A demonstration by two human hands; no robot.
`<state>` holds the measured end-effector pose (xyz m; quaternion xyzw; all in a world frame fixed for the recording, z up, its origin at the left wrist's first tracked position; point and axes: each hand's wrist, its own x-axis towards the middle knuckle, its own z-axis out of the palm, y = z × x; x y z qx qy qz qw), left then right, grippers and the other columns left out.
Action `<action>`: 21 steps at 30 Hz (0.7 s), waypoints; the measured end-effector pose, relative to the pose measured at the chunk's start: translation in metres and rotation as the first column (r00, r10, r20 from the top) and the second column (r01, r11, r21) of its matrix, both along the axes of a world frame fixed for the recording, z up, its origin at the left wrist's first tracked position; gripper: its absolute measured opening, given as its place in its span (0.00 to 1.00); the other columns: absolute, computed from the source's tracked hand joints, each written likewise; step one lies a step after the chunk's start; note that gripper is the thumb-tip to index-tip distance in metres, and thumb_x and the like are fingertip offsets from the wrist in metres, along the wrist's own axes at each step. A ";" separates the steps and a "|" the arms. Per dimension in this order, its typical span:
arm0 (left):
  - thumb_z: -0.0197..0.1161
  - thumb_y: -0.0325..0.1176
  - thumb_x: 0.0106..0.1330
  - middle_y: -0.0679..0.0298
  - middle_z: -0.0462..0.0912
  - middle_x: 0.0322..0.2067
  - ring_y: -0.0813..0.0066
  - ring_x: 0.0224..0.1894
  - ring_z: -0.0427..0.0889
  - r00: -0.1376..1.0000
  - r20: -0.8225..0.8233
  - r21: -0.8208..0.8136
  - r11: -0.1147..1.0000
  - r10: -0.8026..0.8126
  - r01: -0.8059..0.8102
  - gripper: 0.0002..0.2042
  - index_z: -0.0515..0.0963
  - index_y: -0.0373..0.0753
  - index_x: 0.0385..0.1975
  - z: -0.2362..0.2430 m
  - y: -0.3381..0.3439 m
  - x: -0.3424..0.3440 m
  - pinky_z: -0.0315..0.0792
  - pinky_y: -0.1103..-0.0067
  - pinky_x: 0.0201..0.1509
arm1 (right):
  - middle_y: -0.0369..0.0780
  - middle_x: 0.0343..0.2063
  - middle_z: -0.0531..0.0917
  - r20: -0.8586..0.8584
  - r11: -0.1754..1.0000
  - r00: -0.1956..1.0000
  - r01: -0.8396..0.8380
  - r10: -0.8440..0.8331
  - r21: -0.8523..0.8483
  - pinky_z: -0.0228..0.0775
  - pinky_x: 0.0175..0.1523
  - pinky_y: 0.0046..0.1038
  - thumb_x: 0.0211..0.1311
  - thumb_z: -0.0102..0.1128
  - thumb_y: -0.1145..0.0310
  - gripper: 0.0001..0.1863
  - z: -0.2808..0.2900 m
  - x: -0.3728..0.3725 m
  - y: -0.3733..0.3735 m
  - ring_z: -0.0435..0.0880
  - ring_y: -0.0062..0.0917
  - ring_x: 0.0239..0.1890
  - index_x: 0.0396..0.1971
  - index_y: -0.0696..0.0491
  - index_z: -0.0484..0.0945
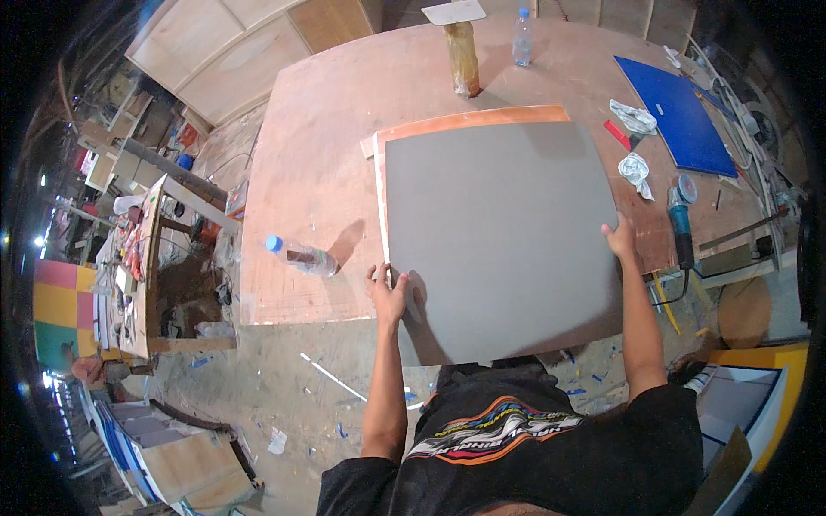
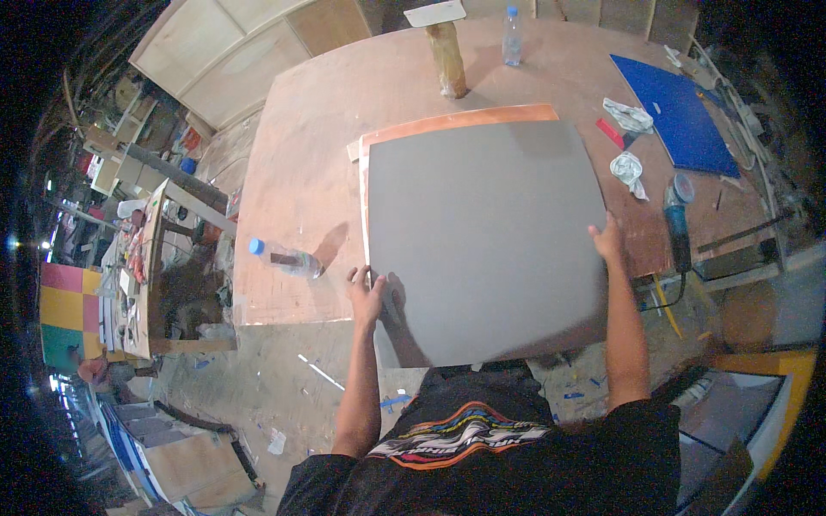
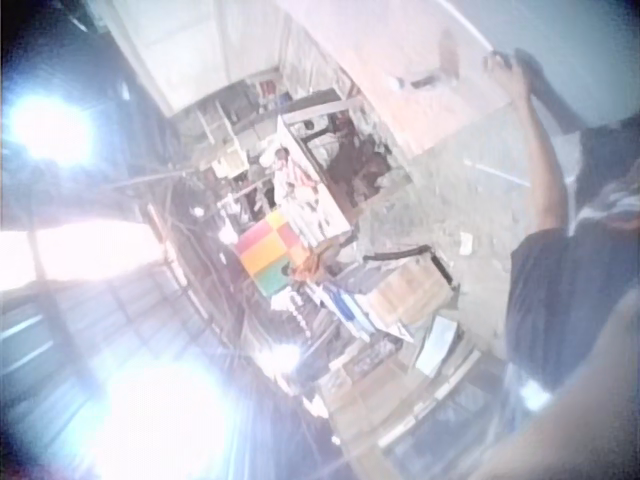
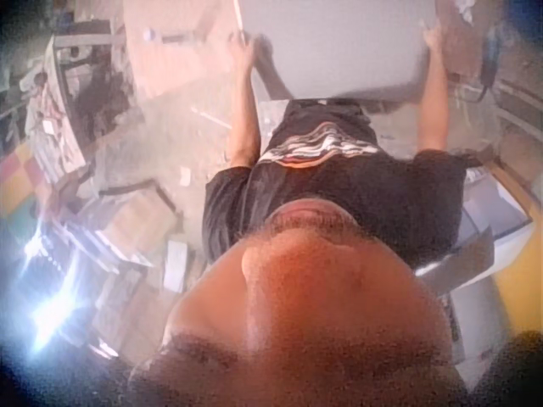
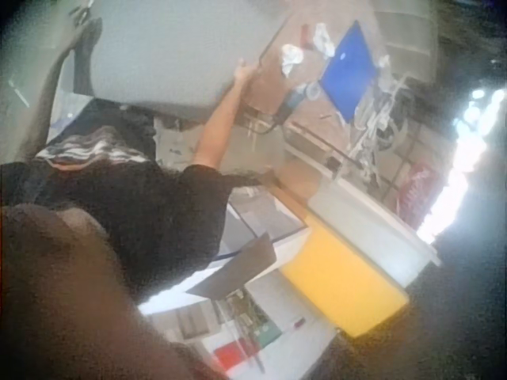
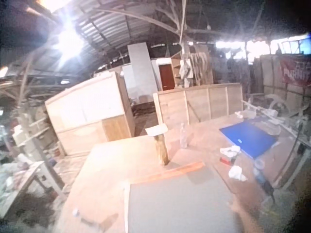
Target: The person sands a rectangular board with a sanding block, then pours a yellow liquid onto the board and spreads it evenly with a cloth. The board is flipped and handled multiple times during the process.
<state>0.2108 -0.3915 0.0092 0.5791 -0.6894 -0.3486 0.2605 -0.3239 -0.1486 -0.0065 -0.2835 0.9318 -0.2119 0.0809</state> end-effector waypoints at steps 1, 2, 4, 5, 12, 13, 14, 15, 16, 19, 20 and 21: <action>0.70 0.39 0.61 0.43 0.61 0.65 0.43 0.68 0.61 0.999 -0.046 0.004 1.000 0.011 -0.011 0.29 0.72 0.33 0.61 0.000 -0.006 -0.004 0.59 0.58 0.70 | 0.56 0.66 0.67 0.001 1.000 1.000 -0.011 0.011 -0.011 0.56 0.72 0.44 0.60 0.69 0.58 0.41 0.001 -0.009 -0.003 0.64 0.51 0.69 0.69 0.59 0.62; 0.70 0.39 0.61 0.42 0.61 0.65 0.44 0.68 0.61 0.996 -0.094 -0.011 1.000 0.010 -0.011 0.30 0.72 0.33 0.61 -0.005 -0.014 0.000 0.59 0.59 0.70 | 0.57 0.66 0.68 -0.018 0.999 1.000 -0.009 0.008 -0.052 0.57 0.72 0.43 0.58 0.70 0.60 0.41 0.007 -0.006 -0.018 0.65 0.50 0.69 0.68 0.60 0.63; 0.69 0.40 0.62 0.41 0.61 0.65 0.45 0.68 0.61 0.983 -0.182 -0.033 0.999 0.013 -0.019 0.30 0.70 0.31 0.62 -0.019 -0.032 0.013 0.59 0.60 0.70 | 0.57 0.64 0.70 -0.049 0.992 0.999 -0.012 0.006 -0.123 0.58 0.72 0.41 0.55 0.72 0.62 0.41 0.026 0.010 -0.051 0.68 0.49 0.67 0.67 0.63 0.65; 0.68 0.40 0.63 0.40 0.61 0.66 0.45 0.68 0.61 0.990 -0.141 -0.024 1.000 -0.004 0.001 0.31 0.69 0.30 0.63 -0.020 -0.036 0.010 0.59 0.61 0.70 | 0.57 0.64 0.70 -0.120 0.990 0.991 -0.067 0.051 -0.127 0.58 0.72 0.40 0.55 0.72 0.62 0.41 0.027 0.007 -0.055 0.68 0.48 0.67 0.66 0.63 0.65; 0.68 0.39 0.63 0.38 0.65 0.63 0.43 0.66 0.64 0.988 -0.121 0.006 0.996 -0.091 0.092 0.39 0.58 0.29 0.70 -0.014 -0.033 -0.006 0.59 0.61 0.70 | 0.58 0.63 0.72 0.034 0.993 0.999 0.000 0.004 -0.117 0.60 0.70 0.41 0.52 0.75 0.57 0.43 -0.015 -0.017 -0.044 0.68 0.47 0.67 0.64 0.65 0.68; 0.69 0.38 0.63 0.39 0.67 0.62 0.44 0.66 0.65 0.985 -0.105 -0.003 0.991 -0.133 0.134 0.39 0.58 0.29 0.70 -0.014 -0.030 -0.007 0.59 0.61 0.70 | 0.58 0.63 0.71 0.116 0.996 0.993 0.017 -0.007 -0.089 0.60 0.70 0.42 0.52 0.76 0.57 0.43 -0.019 -0.026 -0.034 0.68 0.48 0.68 0.64 0.64 0.68; 0.69 0.37 0.62 0.39 0.68 0.62 0.44 0.65 0.65 0.981 -0.083 -0.007 0.985 -0.174 0.174 0.39 0.57 0.30 0.71 -0.016 -0.025 -0.007 0.60 0.61 0.70 | 0.58 0.62 0.72 0.089 0.993 0.996 0.035 -0.025 -0.114 0.61 0.70 0.42 0.50 0.77 0.57 0.43 -0.023 -0.026 -0.026 0.69 0.48 0.67 0.62 0.64 0.69; 0.69 0.36 0.62 0.40 0.68 0.62 0.44 0.65 0.66 0.986 -0.060 -0.046 0.987 -0.157 0.154 0.40 0.57 0.30 0.71 -0.023 -0.023 -0.002 0.60 0.61 0.70 | 0.58 0.60 0.74 0.069 0.988 0.997 0.046 -0.036 -0.150 0.62 0.69 0.42 0.49 0.78 0.56 0.42 -0.026 -0.016 -0.030 0.70 0.49 0.66 0.61 0.64 0.70; 0.69 0.34 0.61 0.40 0.69 0.62 0.44 0.65 0.66 0.989 -0.040 -0.086 0.987 -0.142 0.138 0.40 0.57 0.30 0.71 -0.031 -0.023 -0.001 0.60 0.61 0.70 | 0.57 0.59 0.75 0.046 0.981 0.998 0.059 -0.051 -0.185 0.62 0.68 0.42 0.48 0.78 0.56 0.42 -0.026 -0.010 -0.033 0.71 0.49 0.65 0.60 0.64 0.72; 0.70 0.31 0.59 0.42 0.68 0.64 0.46 0.66 0.66 0.990 -0.062 -0.070 0.990 -0.124 0.120 0.40 0.56 0.32 0.71 -0.038 -0.023 -0.002 0.59 0.62 0.71 | 0.58 0.57 0.76 0.008 0.989 0.996 0.085 -0.084 -0.119 0.64 0.67 0.43 0.46 0.80 0.57 0.41 -0.020 -0.001 -0.030 0.73 0.49 0.62 0.58 0.64 0.73; 0.70 0.30 0.59 0.42 0.67 0.64 0.46 0.66 0.65 0.992 -0.054 -0.051 0.992 -0.117 0.114 0.40 0.57 0.32 0.71 -0.034 -0.020 -0.001 0.59 0.62 0.71 | 0.57 0.56 0.77 0.037 0.988 0.997 0.073 -0.069 -0.135 0.65 0.66 0.43 0.46 0.80 0.57 0.41 -0.015 0.003 -0.029 0.74 0.49 0.61 0.57 0.65 0.73; 0.70 0.29 0.59 0.42 0.67 0.65 0.46 0.67 0.65 0.995 -0.039 -0.036 0.995 -0.094 0.092 0.40 0.57 0.32 0.71 -0.032 -0.016 0.009 0.59 0.62 0.72 | 0.57 0.56 0.77 0.072 0.987 0.997 0.046 -0.036 -0.155 0.65 0.66 0.43 0.46 0.80 0.57 0.41 -0.011 0.011 -0.033 0.74 0.48 0.61 0.57 0.65 0.74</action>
